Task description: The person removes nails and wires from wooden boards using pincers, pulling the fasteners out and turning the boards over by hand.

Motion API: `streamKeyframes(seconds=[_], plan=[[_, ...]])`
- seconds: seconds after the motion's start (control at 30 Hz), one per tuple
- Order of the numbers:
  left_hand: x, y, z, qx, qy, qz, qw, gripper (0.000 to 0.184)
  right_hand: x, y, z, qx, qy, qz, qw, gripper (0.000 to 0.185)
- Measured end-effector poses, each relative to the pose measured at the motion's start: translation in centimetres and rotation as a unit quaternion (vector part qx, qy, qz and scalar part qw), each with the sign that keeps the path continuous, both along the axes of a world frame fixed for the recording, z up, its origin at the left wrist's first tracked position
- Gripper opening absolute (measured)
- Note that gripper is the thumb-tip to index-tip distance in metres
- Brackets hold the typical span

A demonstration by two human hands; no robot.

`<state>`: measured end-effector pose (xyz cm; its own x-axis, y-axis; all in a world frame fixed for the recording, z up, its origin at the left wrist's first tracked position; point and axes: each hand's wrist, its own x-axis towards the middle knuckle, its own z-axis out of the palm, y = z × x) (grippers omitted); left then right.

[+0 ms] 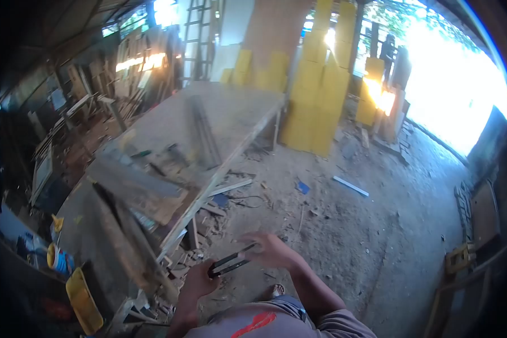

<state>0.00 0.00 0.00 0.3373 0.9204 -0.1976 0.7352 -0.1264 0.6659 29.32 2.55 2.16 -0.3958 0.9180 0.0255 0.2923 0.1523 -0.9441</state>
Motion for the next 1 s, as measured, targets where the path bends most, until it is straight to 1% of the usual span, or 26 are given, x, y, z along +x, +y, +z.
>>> streamKeyframes(seconds=[0.03, 0.07, 0.1, 0.17, 0.2, 0.23, 0.3, 0.37, 0.4, 0.47, 0.5, 0.57, 0.63, 0.7, 0.73, 0.77, 0.8, 0.83, 0.87, 0.9, 0.97, 1.0], plan=[[-0.9, 0.0, 0.8, -0.006, 0.034, -0.021, 0.999, 0.042, -0.8, -0.5, -1.0, 0.060, -0.090, 0.029, 0.994, 0.055], [-2.0, -0.1, 1.3, -0.013, 0.068, -0.039, 0.997, 0.042, -2.0, -1.0, -1.4, 0.117, -0.180, 0.063, 0.975, 0.051], [8.7, 5.5, 0.9, -0.002, 0.051, -0.048, 0.998, 0.043, 8.2, 4.2, -0.1, 0.079, -0.238, 0.086, 0.964, 0.050], [11.3, 8.0, 0.6, -0.009, 0.049, -0.068, 0.996, 0.046, 9.2, 6.1, 2.0, -0.022, -0.315, 0.134, 0.939, 0.049], [12.6, 9.6, 0.2, -0.010, 0.035, -0.068, 0.997, 0.046, 10.7, 7.7, 0.3, 0.044, -0.315, 0.151, 0.936, 0.038], [13.2, 11.0, -0.3, -0.013, 0.024, -0.068, 0.997, 0.045, 11.7, 9.7, 0.2, -0.031, -0.294, 0.183, 0.938, 0.037], [14.7, 14.2, -1.0, -0.026, 0.002, -0.056, 0.998, 0.045, 13.2, 14.0, 0.0, -0.182, -0.243, 0.244, 0.921, 0.034], [15.7, 17.7, -1.6, -0.047, -0.014, -0.030, 0.998, 0.045, 14.2, 17.4, -1.6, -0.151, -0.192, 0.221, 0.944, 0.039], [15.8, 20.0, -2.3, -0.040, -0.014, -0.022, 0.999, 0.043, 14.8, 19.4, -2.3, -0.133, -0.167, 0.206, 0.955, 0.042], [16.2, 24.7, -4.0, -0.027, -0.017, -0.010, 0.999, 0.039, 16.5, 23.6, -3.4, -0.107, -0.117, 0.146, 0.976, 0.040], [16.9, 27.0, -4.5, -0.024, -0.057, 0.003, 0.998, 0.038, 17.2, 25.8, -3.6, -0.091, -0.092, 0.116, 0.985, 0.039], [18.3, 32.3, -5.2, -0.018, -0.136, 0.030, 0.990, 0.036, 18.5, 30.3, -3.0, -0.090, 0.003, 0.029, 0.996, 0.037], [20.3, 38.5, -5.0, 0.011, -0.141, 0.025, 0.990, 0.037, 19.2, 35.6, -2.5, -0.087, 0.096, -0.063, 0.990, 0.036], [22.6, 43.8, -5.1, 0.028, -0.157, 0.021, 0.987, 0.037, 19.2, 40.6, -3.7, -0.095, 0.184, -0.155, 0.966, 0.036], [23.7, 46.6, -5.3, 0.036, -0.166, 0.017, 0.985, 0.037, 19.0, 42.9, -2.5, -0.069, 0.208, -0.185, 0.958, 0.031], [24.6, 49.4, -5.2, 0.046, -0.176, 0.012, 0.983, 0.038, 18.9, 45.8, -2.6, -0.074, 0.293, -0.198, 0.933, 0.031], [25.6, 51.6, -3.6, 0.030, -0.180, -0.002, 0.983, 0.037, 18.9, 48.7, -3.2, -0.080, 0.375, -0.208, 0.900, 0.032], [26.3, 53.5, -2.8, 0.037, -0.193, 0.001, 0.981, 0.037, 18.8, 50.9, -2.3, -0.086, 0.455, -0.217, 0.860, 0.034], [27.0, 55.4, -2.1, 0.043, -0.206, 0.003, 0.978, 0.037, 19.2, 52.8, -1.1, -0.132, 0.500, -0.183, 0.836, 0.044], [27.3, 57.2, -1.9, 0.049, -0.217, 0.005, 0.975, 0.037, 19.2, 54.6, -1.4, -0.158, 0.522, -0.175, 0.820, 0.046], [27.0, 60.3, -3.8, 0.004, -0.218, 0.019, 0.976, 0.039, 18.8, 58.6, -2.5, -0.211, 0.564, -0.155, 0.783, 0.050], [27.0, 61.9, -4.1, -0.017, -0.220, 0.028, 0.975, 0.041, 18.5, 60.8, -3.3, -0.216, 0.601, -0.128, 0.759, 0.044]])
